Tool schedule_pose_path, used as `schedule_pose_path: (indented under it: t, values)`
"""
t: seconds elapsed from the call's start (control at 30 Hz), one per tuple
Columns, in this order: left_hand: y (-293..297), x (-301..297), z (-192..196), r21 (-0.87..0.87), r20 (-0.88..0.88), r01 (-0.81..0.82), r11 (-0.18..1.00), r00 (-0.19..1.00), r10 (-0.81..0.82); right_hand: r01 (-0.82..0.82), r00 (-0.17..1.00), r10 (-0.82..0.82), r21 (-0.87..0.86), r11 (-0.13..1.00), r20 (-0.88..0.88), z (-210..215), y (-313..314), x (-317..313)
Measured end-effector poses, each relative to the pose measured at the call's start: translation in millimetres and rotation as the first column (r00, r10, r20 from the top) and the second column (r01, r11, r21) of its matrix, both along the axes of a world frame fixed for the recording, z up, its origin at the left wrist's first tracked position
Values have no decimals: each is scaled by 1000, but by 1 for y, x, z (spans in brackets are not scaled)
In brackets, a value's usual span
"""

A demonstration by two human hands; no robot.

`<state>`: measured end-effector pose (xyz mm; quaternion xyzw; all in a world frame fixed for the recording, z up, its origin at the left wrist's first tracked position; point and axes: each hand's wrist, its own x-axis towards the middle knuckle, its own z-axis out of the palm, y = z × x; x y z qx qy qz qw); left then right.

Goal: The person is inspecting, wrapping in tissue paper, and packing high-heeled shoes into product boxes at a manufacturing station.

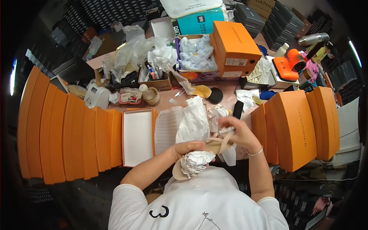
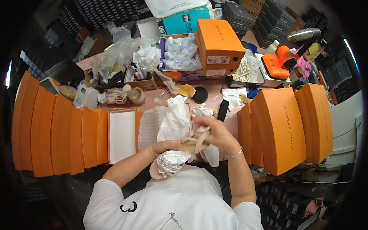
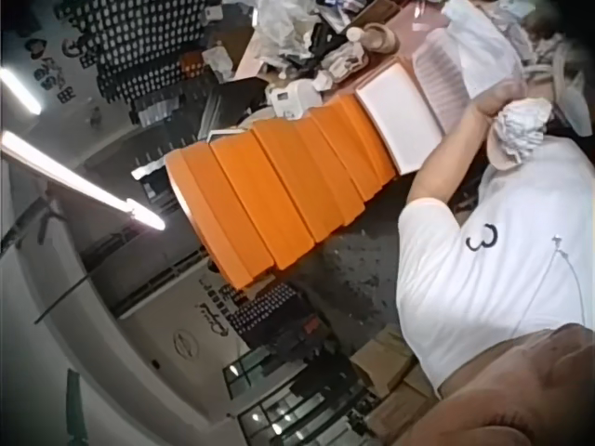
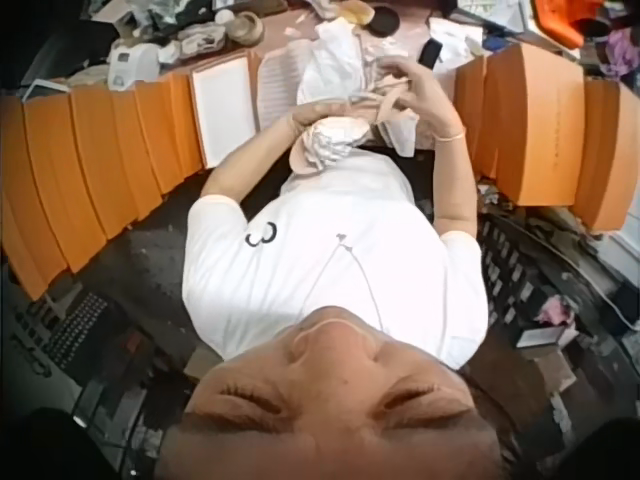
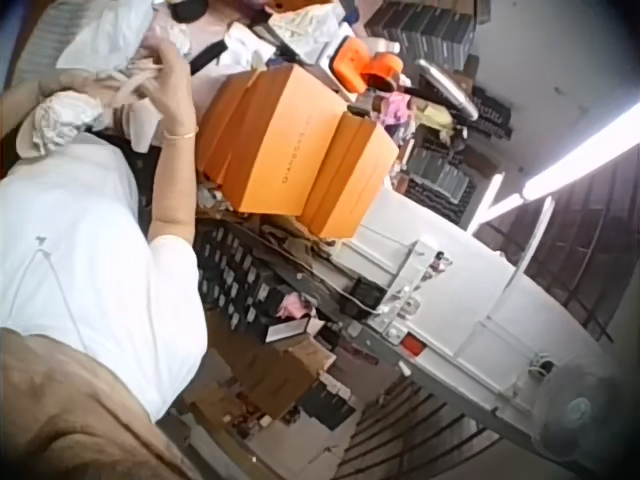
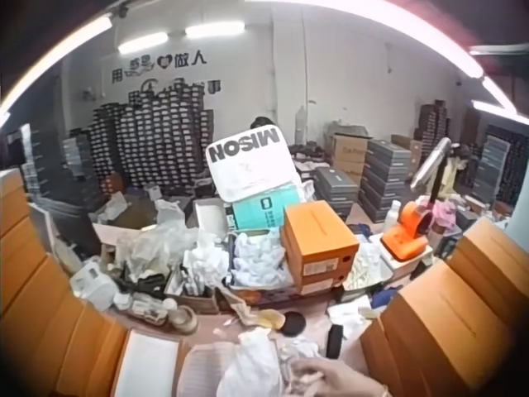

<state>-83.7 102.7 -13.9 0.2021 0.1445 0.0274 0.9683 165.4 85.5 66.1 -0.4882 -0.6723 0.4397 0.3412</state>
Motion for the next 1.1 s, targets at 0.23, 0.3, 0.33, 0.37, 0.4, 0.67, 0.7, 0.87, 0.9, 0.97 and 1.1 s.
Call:
schedule_pose_path:
  t: [0.23, 0.3, 0.33, 0.37, 0.4, 0.67, 0.7, 0.87, 0.9, 0.97, 1.1]
  values:
    - [-10, 7, -10, 111, -89, -611, 784, 780, 620, 128, 991, -117, -215, 968, 62, -30, -39, -52]
    - [-14, 11, -22, 214, -107, -622, 753, 752, 651, 186, 981, -171, -208, 960, 85, -50, -40, -78]
    - [-15, 10, -24, 162, -97, -626, 762, 759, 644, 188, 982, -186, -218, 958, 27, -67, -41, -75]
    - [-17, 10, -24, 166, -134, -635, 754, 743, 655, 193, 977, -207, -226, 955, -41, -85, -40, -75]
    - [-21, 12, -24, 170, -170, -643, 747, 728, 665, 199, 967, -229, -235, 951, -108, -99, -40, -73]
    - [-12, 32, -32, 329, -190, -668, 668, 646, 739, 570, 613, -657, -330, 752, -438, -121, -14, -62]
    - [-9, 34, -29, 328, -185, -659, 677, 658, 730, 578, 594, -662, -330, 747, -457, -118, -10, -58]
    - [-12, 36, -14, 408, -91, -607, 682, 716, 692, 517, 438, -677, -450, 728, -592, -107, -2, -60]
    - [-8, 35, -15, 505, -88, -555, 661, 729, 679, 500, 410, -671, -463, 732, -617, -107, -2, -62]
    - [-6, 30, -10, 668, -96, -439, 601, 750, 654, 602, 644, -611, -187, 776, -460, -106, -4, -59]
    - [-4, 15, -13, -176, -165, -479, 860, 876, 454, 510, 674, -544, -218, 832, -501, -88, 5, -67]
